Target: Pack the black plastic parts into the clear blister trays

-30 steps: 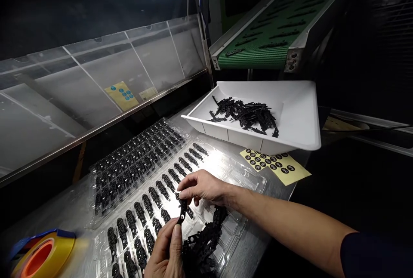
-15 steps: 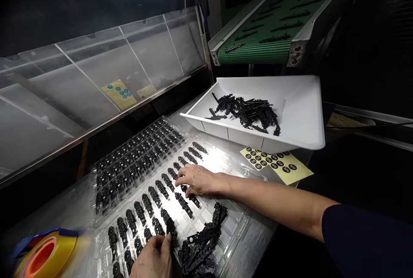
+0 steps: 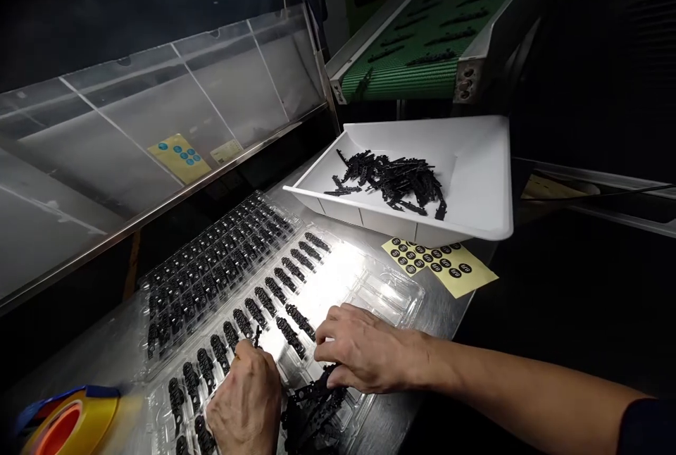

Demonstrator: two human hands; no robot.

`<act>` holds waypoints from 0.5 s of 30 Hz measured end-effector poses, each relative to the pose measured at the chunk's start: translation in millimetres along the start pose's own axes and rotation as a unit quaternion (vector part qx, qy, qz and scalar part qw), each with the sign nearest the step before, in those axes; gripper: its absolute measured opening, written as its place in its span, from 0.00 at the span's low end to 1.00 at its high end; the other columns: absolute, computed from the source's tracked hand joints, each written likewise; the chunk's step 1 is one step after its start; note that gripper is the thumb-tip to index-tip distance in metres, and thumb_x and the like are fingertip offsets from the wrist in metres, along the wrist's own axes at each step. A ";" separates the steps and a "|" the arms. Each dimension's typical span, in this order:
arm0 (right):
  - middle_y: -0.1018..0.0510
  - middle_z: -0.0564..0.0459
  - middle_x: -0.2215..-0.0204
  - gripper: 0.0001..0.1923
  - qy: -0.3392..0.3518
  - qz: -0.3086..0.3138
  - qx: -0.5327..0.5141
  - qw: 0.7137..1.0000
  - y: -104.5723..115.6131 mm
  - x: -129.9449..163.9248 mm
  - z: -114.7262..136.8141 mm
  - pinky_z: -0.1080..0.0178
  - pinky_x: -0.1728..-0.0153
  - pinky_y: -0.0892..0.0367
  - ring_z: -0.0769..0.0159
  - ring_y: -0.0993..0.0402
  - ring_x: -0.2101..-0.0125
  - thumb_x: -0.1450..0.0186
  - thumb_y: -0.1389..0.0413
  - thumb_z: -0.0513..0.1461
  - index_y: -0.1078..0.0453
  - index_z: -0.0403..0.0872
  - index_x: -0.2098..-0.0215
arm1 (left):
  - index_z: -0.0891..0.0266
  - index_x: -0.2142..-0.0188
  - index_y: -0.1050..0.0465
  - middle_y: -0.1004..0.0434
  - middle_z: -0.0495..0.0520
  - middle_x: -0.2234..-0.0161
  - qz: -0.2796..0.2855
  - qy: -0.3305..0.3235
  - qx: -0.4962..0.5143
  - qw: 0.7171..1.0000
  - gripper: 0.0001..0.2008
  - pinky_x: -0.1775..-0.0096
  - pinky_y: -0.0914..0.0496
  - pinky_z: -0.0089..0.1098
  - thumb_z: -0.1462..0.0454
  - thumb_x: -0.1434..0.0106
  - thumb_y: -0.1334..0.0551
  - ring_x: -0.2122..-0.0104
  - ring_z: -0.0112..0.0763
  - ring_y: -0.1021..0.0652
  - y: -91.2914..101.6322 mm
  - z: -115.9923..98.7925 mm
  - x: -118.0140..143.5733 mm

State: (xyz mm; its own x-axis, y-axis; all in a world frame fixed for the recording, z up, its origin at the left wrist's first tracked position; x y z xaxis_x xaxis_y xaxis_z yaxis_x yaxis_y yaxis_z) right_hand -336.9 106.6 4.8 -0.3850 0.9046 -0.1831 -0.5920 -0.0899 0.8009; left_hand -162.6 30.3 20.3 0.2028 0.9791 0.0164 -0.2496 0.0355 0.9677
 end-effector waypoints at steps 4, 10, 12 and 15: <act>0.26 0.53 0.60 0.11 -0.012 0.018 0.024 0.999 -5.6 6.7 -3.2 0.59 0.57 0.40 0.61 0.36 0.57 0.38 0.39 0.44 0.30 0.46 0.64 | 0.63 0.65 0.35 0.27 0.57 0.68 0.019 -0.043 -0.003 0.999 0.17 0.74 0.44 0.33 0.67 0.32 0.61 0.68 0.42 0.21 -5.0 -2.8 1.9; 0.27 0.55 0.63 0.10 0.001 0.021 0.007 1.000 -2.5 10.8 -8.1 0.60 0.57 0.41 0.63 0.36 0.58 0.38 0.39 0.44 0.31 0.46 0.65 | 0.65 0.61 0.31 0.29 0.60 0.60 0.060 -0.071 0.004 0.996 0.19 0.70 0.39 0.34 0.72 0.35 0.60 0.62 0.44 0.23 -4.3 -12.0 -0.6; 0.27 0.55 0.63 0.09 0.009 0.025 0.000 1.000 -1.6 13.1 -9.4 0.61 0.58 0.42 0.64 0.36 0.58 0.39 0.38 0.42 0.31 0.47 0.63 | 0.65 0.61 0.30 0.31 0.61 0.58 0.077 -0.079 0.019 0.994 0.22 0.69 0.37 0.35 0.73 0.36 0.61 0.62 0.42 0.23 -5.1 -14.4 -2.2; 0.26 0.55 0.64 0.06 0.018 0.021 -0.002 1.000 -3.6 14.2 -13.0 0.61 0.59 0.43 0.64 0.36 0.58 0.39 0.38 0.39 0.30 0.47 0.64 | 0.67 0.61 0.28 0.30 0.62 0.57 0.121 -0.078 0.062 0.988 0.20 0.66 0.33 0.35 0.68 0.34 0.59 0.64 0.39 0.24 -8.3 -10.9 -6.4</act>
Point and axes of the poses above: each hand's wrist, its own x-axis away from the middle knuckle, its own y-axis out of the back of the hand, z = x × y, the point moved 2 cm from there along -x, towards the middle knuckle
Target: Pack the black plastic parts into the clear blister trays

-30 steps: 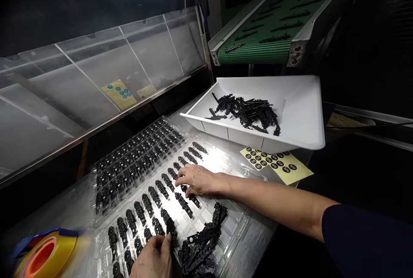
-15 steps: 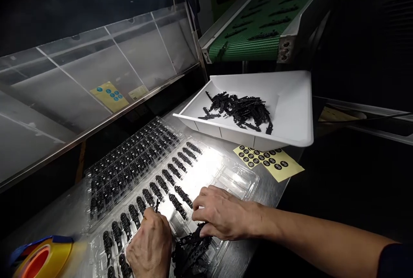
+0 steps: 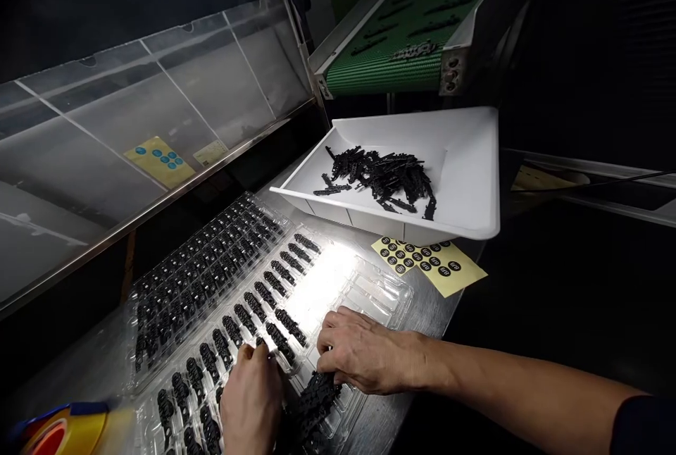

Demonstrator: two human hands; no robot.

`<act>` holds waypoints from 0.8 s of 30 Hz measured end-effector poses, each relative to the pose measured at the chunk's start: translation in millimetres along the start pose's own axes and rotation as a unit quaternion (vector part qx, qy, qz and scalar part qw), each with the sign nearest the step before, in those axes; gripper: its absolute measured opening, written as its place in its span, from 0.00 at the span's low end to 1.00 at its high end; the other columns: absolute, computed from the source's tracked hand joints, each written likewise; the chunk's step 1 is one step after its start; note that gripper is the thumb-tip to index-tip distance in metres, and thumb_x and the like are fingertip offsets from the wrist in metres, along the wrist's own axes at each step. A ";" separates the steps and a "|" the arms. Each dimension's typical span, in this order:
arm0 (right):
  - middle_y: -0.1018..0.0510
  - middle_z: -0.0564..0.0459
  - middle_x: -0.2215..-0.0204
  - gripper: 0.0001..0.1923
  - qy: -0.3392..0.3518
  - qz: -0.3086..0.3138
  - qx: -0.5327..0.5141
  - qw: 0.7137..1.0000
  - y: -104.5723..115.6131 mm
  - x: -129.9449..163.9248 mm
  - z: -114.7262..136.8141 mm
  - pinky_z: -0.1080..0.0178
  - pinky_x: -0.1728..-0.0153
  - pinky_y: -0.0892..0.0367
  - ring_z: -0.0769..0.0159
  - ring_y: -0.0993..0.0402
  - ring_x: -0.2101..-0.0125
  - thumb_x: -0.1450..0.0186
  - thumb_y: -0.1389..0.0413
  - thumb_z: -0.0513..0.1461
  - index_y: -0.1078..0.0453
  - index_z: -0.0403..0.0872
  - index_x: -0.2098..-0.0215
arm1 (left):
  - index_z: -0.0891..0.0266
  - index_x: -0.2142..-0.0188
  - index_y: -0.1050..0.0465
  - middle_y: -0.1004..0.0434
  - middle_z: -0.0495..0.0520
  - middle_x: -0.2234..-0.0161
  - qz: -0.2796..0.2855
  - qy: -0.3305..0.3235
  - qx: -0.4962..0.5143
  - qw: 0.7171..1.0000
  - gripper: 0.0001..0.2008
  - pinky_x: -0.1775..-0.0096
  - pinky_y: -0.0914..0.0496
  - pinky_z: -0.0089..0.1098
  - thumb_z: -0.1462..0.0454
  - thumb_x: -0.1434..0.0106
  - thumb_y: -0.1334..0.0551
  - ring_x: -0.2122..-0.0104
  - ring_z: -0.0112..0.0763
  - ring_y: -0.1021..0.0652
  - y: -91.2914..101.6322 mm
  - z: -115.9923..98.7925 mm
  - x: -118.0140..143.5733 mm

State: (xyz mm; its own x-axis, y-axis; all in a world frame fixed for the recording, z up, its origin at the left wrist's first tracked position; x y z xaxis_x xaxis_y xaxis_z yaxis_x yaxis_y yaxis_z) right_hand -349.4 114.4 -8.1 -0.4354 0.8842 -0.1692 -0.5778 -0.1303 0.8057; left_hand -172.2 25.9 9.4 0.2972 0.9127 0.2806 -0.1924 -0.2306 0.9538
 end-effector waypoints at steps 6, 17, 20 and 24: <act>0.27 0.54 0.65 0.03 0.026 -0.016 0.011 0.999 -2.9 -4.0 -2.7 0.61 0.61 0.43 0.65 0.36 0.61 0.34 0.45 0.36 0.31 0.47 0.67 | 0.62 0.49 0.31 0.31 0.57 0.49 0.042 -0.006 0.109 0.993 0.18 0.53 0.33 0.30 0.64 0.35 0.50 0.52 0.34 0.26 -5.8 23.7 -6.8; 0.26 0.53 0.67 0.03 -0.023 0.013 -0.090 0.996 25.3 -5.4 -11.4 0.64 0.62 0.38 0.68 0.32 0.65 0.35 0.42 0.37 0.27 0.47 0.63 | 0.59 0.54 0.27 0.28 0.56 0.54 -0.124 -0.059 0.233 0.963 0.19 0.56 0.33 0.36 0.54 0.34 0.51 0.55 0.38 0.27 -14.2 24.0 6.4; 0.23 0.54 0.68 0.03 -0.082 -0.027 -0.154 0.984 43.9 -8.4 -18.6 0.65 0.61 0.36 0.68 0.29 0.65 0.36 0.41 0.37 0.26 0.45 0.64 | 0.56 0.55 0.25 0.26 0.53 0.56 -0.076 -0.154 0.277 0.946 0.15 0.55 0.33 0.35 0.54 0.37 0.43 0.57 0.37 0.28 -25.0 12.9 11.1; 0.22 0.52 0.64 0.06 -0.173 -0.087 -0.204 0.960 54.3 -25.2 -29.5 0.64 0.62 0.33 0.67 0.27 0.65 0.35 0.43 0.39 0.25 0.45 0.62 | 0.57 0.63 0.24 0.25 0.53 0.63 -0.037 -0.196 0.233 0.952 0.10 0.57 0.34 0.37 0.65 0.40 0.44 0.60 0.38 0.29 -46.4 -0.1 12.0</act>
State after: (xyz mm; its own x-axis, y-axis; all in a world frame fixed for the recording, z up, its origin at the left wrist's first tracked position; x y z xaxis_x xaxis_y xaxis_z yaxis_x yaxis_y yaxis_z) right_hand -390.1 71.8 23.2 -0.0929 0.9954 -0.0245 -0.8738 -0.0697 0.4813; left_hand -159.8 47.6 -31.5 0.6382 0.7569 0.1409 0.2520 -0.3783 0.8908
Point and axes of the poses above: each hand's wrist, its own x-axis away from the middle knuckle, its own y-axis out of the back of the hand, z = x × y, the point moved 2 cm from there along -x, towards the middle knuckle
